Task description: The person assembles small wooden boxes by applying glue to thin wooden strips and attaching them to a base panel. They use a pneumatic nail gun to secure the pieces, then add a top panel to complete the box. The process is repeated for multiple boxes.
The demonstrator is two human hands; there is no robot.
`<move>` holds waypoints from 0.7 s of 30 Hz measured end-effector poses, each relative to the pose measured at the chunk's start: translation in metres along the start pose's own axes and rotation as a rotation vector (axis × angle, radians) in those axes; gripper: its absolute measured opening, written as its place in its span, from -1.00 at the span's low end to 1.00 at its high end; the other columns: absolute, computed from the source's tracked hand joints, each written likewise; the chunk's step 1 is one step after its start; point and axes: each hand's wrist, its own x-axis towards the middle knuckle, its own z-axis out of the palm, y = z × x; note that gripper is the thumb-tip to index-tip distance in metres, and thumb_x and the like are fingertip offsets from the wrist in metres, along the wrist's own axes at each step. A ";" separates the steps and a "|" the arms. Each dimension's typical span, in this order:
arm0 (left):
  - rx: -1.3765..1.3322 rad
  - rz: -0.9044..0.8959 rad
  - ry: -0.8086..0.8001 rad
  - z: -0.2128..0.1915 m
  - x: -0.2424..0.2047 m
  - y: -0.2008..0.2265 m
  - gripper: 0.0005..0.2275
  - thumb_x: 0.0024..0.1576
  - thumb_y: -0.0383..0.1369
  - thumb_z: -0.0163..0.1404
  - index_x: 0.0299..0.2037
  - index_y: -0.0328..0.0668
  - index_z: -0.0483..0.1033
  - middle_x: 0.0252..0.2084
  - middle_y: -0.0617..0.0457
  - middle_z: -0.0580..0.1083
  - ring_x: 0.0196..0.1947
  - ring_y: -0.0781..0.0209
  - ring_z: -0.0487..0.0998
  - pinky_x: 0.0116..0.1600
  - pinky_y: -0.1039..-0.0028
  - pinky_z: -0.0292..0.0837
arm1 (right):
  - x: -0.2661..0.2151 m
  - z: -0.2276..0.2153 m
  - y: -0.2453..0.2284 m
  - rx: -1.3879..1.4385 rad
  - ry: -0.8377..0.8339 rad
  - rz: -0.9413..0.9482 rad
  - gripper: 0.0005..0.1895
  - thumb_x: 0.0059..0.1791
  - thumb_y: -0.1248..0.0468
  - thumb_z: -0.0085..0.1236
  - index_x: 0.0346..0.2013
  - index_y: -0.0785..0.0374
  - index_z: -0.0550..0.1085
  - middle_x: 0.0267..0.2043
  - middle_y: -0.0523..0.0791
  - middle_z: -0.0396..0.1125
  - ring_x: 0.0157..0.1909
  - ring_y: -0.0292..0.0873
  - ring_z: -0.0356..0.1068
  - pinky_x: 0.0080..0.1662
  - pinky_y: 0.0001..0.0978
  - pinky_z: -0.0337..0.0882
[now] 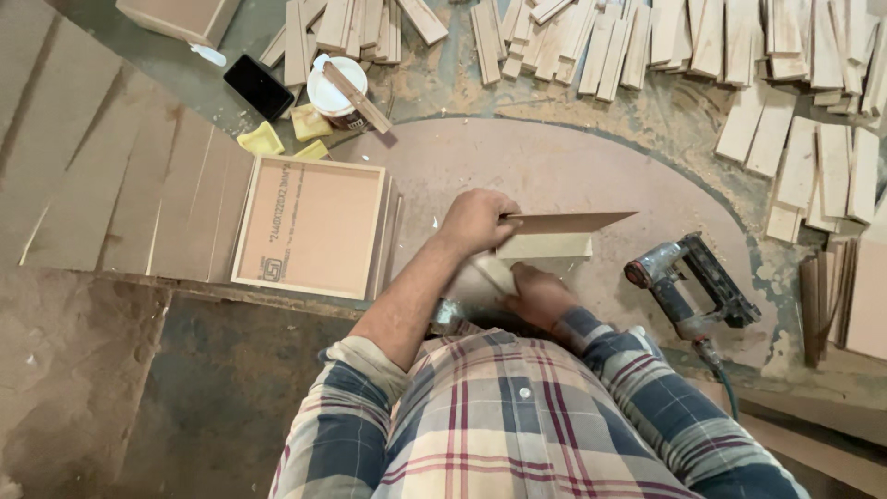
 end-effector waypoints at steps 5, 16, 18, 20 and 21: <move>-0.015 -0.077 -0.043 -0.002 0.003 0.001 -0.85 -0.03 -0.24 0.19 -0.29 0.01 0.70 -0.35 -0.04 0.60 -0.29 -0.05 0.63 -0.14 0.19 0.52 | -0.003 -0.004 -0.005 0.032 -0.067 0.159 -0.44 -0.04 -0.07 0.23 -0.09 0.37 0.37 -0.17 0.19 0.46 -0.09 0.22 0.47 -0.04 -0.01 0.45; -0.044 -0.070 -0.008 -0.005 0.003 0.004 -0.86 -0.01 -0.25 0.17 -0.30 0.00 0.69 -0.33 -0.02 0.60 -0.27 -0.05 0.63 -0.13 0.20 0.52 | -0.015 -0.009 -0.009 0.089 -0.040 0.198 -0.44 -0.05 -0.12 0.17 -0.09 0.32 0.39 -0.25 0.14 0.48 -0.16 0.20 0.48 -0.11 0.02 0.43; -0.046 -0.075 -0.009 -0.004 0.005 0.005 -0.86 -0.01 -0.25 0.17 -0.30 -0.01 0.69 -0.34 -0.02 0.60 -0.27 -0.04 0.63 -0.13 0.20 0.52 | -0.013 -0.010 -0.002 0.087 -0.086 0.222 -0.44 -0.03 -0.13 0.15 -0.08 0.31 0.40 -0.28 0.12 0.50 -0.16 0.17 0.51 -0.07 -0.01 0.45; -0.059 -0.086 -0.016 -0.004 0.004 0.003 -0.85 -0.02 -0.25 0.17 -0.29 -0.01 0.69 -0.34 -0.02 0.60 -0.27 -0.04 0.63 -0.14 0.20 0.52 | -0.014 -0.010 0.005 0.102 -0.057 0.149 -0.47 -0.03 -0.10 0.16 -0.05 0.31 0.42 -0.26 0.14 0.50 -0.16 0.17 0.50 -0.08 -0.02 0.45; -0.045 -0.076 -0.009 -0.004 0.003 0.002 -0.85 -0.01 -0.24 0.17 -0.29 0.00 0.69 -0.33 -0.02 0.60 -0.27 -0.04 0.63 -0.14 0.19 0.52 | -0.019 -0.013 0.011 0.119 -0.003 0.066 -0.48 -0.03 -0.06 0.18 -0.02 0.30 0.44 -0.23 0.15 0.48 -0.15 0.18 0.49 -0.10 -0.01 0.45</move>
